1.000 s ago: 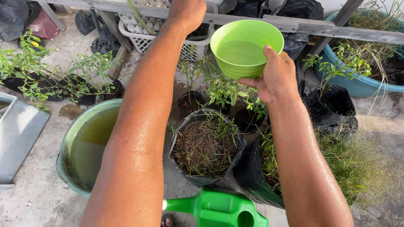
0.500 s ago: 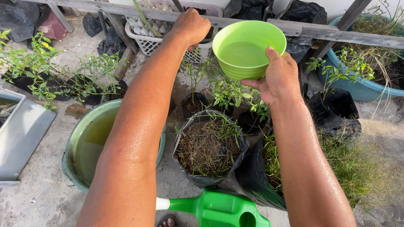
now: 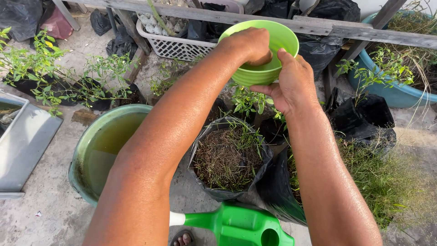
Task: Watering plants in polybags using a bowl to scoop water from a bucket.
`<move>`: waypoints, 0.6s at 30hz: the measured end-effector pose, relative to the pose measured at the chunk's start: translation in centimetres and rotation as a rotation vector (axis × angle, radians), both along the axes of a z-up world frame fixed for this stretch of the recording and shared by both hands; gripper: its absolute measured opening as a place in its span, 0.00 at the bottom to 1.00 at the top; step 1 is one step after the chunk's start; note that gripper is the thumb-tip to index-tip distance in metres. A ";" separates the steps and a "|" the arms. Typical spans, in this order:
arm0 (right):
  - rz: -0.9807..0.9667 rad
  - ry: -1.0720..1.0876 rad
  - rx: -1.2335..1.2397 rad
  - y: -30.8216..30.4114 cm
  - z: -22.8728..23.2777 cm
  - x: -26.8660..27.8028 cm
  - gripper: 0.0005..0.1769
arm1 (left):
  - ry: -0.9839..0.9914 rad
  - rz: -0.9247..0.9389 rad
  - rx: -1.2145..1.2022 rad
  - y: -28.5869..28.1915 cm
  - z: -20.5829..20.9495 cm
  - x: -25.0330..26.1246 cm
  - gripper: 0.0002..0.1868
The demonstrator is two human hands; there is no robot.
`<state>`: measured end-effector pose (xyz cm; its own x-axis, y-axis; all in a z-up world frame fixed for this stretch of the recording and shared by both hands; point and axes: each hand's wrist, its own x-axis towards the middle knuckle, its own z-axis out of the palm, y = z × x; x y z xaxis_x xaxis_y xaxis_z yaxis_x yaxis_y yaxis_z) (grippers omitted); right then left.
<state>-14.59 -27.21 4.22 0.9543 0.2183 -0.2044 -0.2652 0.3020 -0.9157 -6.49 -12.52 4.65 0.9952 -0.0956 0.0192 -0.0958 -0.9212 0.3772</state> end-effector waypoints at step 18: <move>-0.004 0.015 0.004 -0.1 0.4 -0.1 0.21 | -0.112 0.011 0.001 2.6 5.5 0.5 0.16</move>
<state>-14.70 -27.29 4.62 0.9520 0.2150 -0.2179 -0.2777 0.3070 -0.9103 -5.99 -9.91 10.16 0.9878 -0.0848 0.1304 -0.1272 -0.9228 0.3637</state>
